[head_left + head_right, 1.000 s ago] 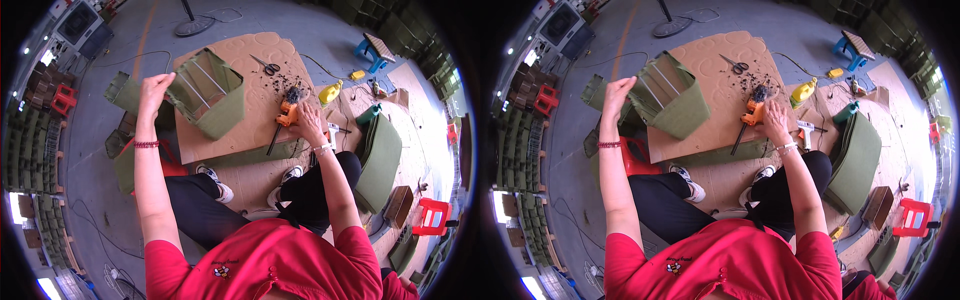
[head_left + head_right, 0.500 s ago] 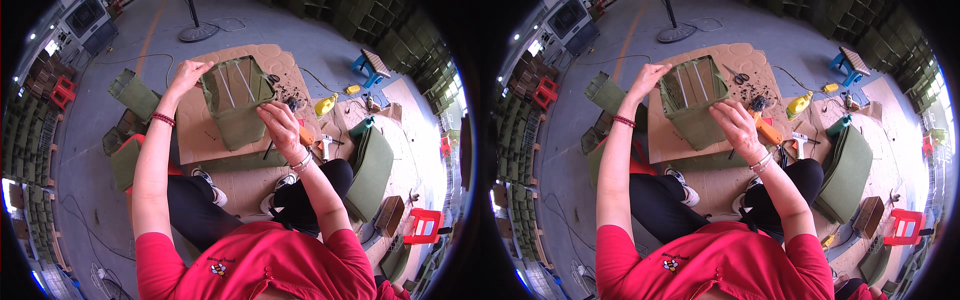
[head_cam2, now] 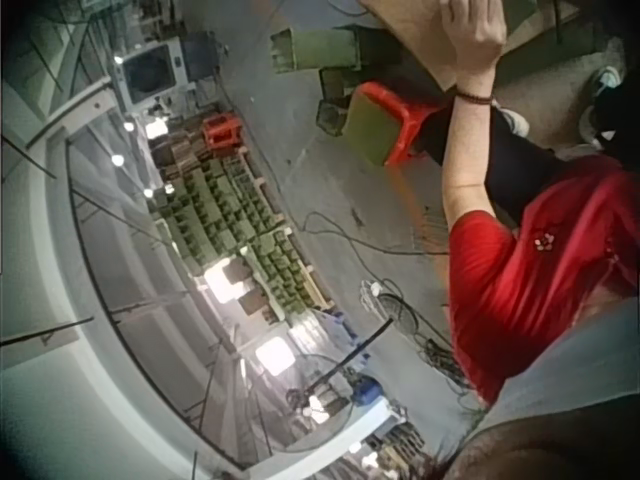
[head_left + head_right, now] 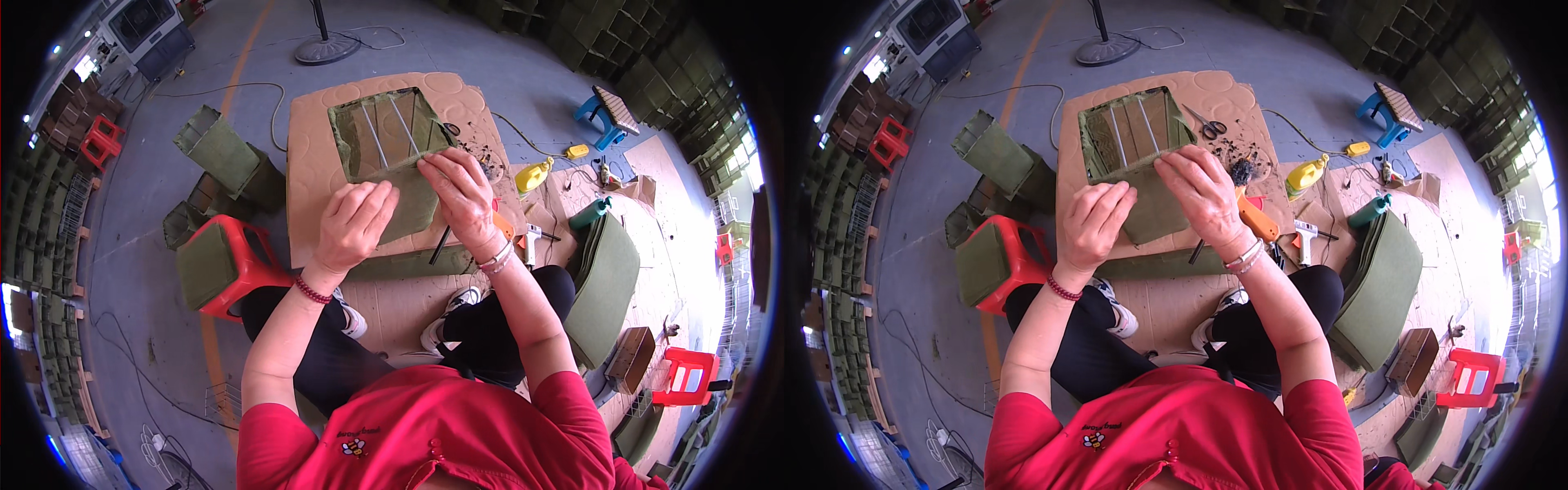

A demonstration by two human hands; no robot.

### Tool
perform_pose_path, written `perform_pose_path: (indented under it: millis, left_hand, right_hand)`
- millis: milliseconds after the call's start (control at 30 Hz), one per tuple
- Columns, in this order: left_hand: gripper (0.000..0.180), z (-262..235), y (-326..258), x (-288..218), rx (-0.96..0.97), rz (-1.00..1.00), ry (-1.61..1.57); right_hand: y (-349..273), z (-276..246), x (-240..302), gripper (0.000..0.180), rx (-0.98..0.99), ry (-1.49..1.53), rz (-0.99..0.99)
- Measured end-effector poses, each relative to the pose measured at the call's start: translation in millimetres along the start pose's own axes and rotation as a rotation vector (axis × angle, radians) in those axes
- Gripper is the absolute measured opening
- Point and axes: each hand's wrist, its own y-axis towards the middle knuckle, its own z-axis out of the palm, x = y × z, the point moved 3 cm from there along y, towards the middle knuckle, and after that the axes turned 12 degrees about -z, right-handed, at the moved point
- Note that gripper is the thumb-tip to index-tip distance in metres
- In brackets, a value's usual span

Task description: Applying hot glue to a wire frame and attaching green fabric to create a structured container or product part.

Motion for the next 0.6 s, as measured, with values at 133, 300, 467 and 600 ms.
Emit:
perform_pose_path:
  millis: [133, 300, 467, 600]
  left_hand:
    - [0.027, 8, 6, 1, -0.007, 0.016, 0.118]
    - [0.028, 16, 22, 0, 0.000, -0.043, 0.066]
    - [0.042, 19, 34, 1, 0.116, -0.167, -0.053]
    - [0.063, 16, 40, 12, 0.264, -0.425, -0.240]
  right_hand:
    - [7, 6, -2, 0.042, 0.052, 0.024, 0.047]
    - [17, 4, -12, 0.037, 0.118, 0.109, 0.089]
    - [25, 8, -24, 0.014, 0.289, 0.285, 0.182]
    - [41, 9, -26, 0.011, 0.390, 0.371, 0.176]
